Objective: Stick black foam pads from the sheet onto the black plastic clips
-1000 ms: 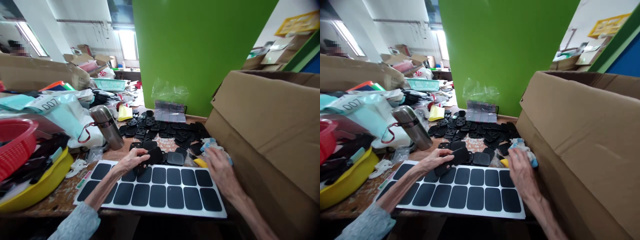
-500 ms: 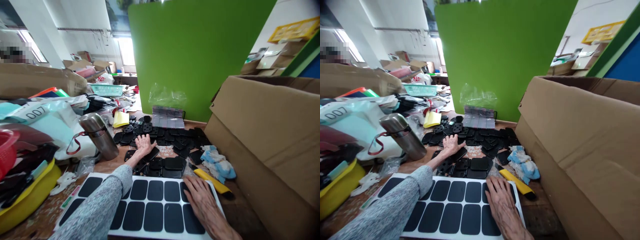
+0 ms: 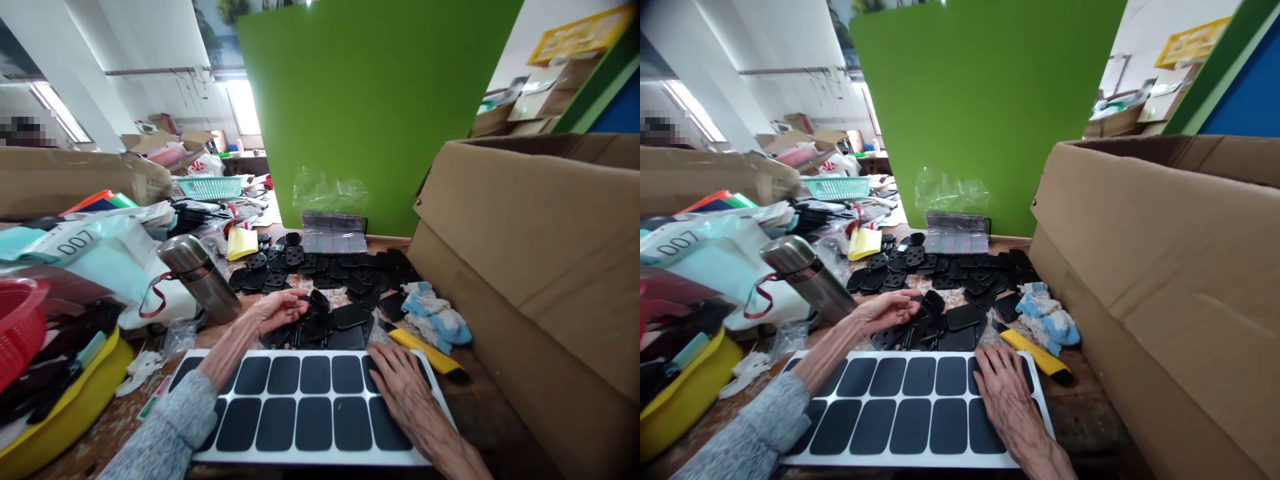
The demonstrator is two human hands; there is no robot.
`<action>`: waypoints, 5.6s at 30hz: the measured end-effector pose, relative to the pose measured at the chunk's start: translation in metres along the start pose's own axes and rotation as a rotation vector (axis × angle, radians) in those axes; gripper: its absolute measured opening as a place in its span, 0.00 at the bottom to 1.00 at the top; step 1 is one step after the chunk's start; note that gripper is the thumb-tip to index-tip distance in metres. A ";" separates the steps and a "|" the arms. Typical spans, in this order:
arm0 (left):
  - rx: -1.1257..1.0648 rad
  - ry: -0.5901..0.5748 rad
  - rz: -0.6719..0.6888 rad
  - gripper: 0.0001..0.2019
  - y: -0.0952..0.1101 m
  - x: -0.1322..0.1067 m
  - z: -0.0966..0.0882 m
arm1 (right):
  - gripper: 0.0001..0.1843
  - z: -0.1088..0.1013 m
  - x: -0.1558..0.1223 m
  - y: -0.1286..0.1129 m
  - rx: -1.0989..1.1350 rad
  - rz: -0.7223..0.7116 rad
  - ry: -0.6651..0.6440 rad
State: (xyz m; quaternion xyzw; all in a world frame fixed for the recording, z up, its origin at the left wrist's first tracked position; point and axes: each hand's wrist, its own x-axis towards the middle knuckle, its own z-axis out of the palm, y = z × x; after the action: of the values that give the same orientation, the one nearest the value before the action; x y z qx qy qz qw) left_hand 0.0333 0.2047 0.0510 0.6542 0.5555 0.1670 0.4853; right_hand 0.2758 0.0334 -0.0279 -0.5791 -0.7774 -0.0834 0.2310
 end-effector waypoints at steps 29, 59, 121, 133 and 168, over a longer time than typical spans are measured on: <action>0.321 0.258 0.325 0.32 0.038 0.004 0.068 | 0.19 -0.030 0.014 -0.010 0.308 0.271 0.049; -1.342 -0.314 -0.127 0.27 0.011 -0.187 0.117 | 0.19 -0.070 -0.019 -0.100 0.623 0.150 0.193; -1.155 -0.017 -0.345 0.33 0.021 -0.172 0.105 | 0.11 -0.110 0.076 0.074 0.243 0.443 0.383; -0.974 -0.181 -0.066 0.17 -0.002 -0.184 0.113 | 0.11 -0.051 0.018 -0.079 0.487 -0.009 0.051; -0.981 -0.158 -0.100 0.12 -0.011 -0.185 0.100 | 0.12 -0.038 0.017 -0.085 0.520 -0.005 0.117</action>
State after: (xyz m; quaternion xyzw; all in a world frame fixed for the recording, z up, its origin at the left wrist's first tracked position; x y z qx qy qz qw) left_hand 0.0430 -0.0054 0.0540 0.3322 0.4037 0.3350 0.7838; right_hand 0.2024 0.0062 0.0245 -0.4927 -0.7594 0.0851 0.4163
